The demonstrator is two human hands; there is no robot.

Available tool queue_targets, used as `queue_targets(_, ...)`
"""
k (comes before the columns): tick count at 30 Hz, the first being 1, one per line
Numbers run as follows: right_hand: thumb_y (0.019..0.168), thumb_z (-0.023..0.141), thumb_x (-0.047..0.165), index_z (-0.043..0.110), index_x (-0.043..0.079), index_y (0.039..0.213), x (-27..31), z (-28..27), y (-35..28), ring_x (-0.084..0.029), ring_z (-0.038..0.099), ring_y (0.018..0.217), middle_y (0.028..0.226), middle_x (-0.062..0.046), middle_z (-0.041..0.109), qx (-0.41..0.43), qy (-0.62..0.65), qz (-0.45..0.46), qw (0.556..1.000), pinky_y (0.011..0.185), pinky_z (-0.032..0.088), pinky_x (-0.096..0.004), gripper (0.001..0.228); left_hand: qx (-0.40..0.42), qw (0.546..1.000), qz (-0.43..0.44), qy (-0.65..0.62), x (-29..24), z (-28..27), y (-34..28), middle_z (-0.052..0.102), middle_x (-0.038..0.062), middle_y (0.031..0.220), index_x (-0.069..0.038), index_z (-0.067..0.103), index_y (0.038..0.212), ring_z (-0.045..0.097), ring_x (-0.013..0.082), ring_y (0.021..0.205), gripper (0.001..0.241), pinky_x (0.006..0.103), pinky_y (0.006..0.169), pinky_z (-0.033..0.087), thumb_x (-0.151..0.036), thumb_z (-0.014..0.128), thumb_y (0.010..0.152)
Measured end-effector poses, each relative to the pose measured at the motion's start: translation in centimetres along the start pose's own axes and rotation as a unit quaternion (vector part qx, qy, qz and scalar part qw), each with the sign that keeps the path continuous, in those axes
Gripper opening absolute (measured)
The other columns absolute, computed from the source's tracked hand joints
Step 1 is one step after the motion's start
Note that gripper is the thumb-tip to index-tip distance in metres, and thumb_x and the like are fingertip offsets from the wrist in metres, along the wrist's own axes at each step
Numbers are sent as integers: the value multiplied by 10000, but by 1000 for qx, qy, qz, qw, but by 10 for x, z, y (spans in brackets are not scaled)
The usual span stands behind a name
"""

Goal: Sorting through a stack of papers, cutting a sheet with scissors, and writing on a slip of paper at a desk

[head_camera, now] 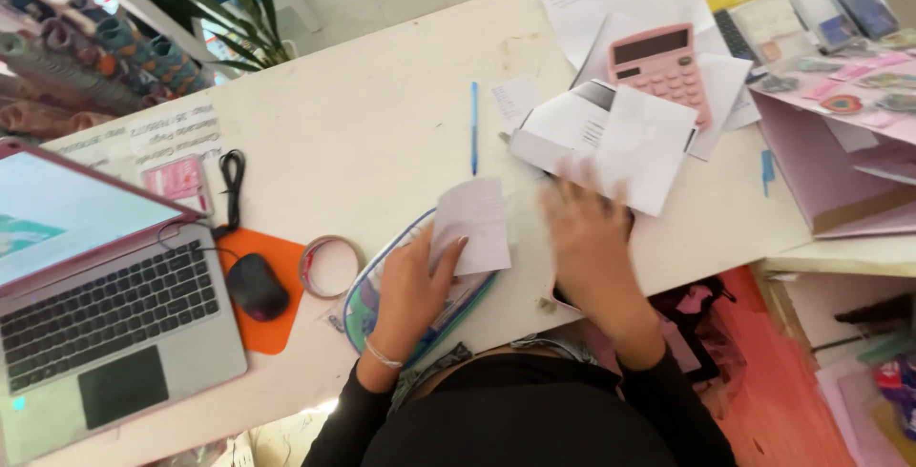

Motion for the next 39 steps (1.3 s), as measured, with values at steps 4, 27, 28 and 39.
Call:
queue_targets(4,802,779,467,519,92,1452,55,18,-2,-551,237,1489,1612,-193,397,140,267,-132,944,1166,269,-662,794,-4,994,-110,-27,8,-21,0,714,370,941,96,585,1323,678,561,937,657,622,838,521,-449,647,960)
queue_targets(27,922,574,76,679,234,1346,80,103,162,-252,595,1040,1108,-34,583,-105,-21,-62,992,742,535,-348,465,-74,955,-175,-229,68,-70,-6,746,170,818,61,551,1372,732,176,565,550,317,603,620,-222,715,930)
queue_targets(28,922,574,76,679,234,1346,78,108,173,-252,595,1040,1108,-34,583,-102,-22,-60,993,742,535,-348,465,-71,955,-176,-229,77,-64,-3,746,170,818,61,551,1372,732,176,565,550,317,603,620,-222,715,930)
queue_targets(39,1017,594,393,600,202,1195,57,169,246,-287,590,923,945,-49,491,-15,35,6,999,687,575,-439,261,32,987,155,-37,58,-31,-4,748,47,813,-175,723,945,711,301,871,121,437,849,551,-280,742,889)
Point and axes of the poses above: each hand's wrist, its own y-axis towards the middle knuckle, its own z-axis out of the palm, x = y × z, the point moved 5 cm from there along y, towards the middle knuckle
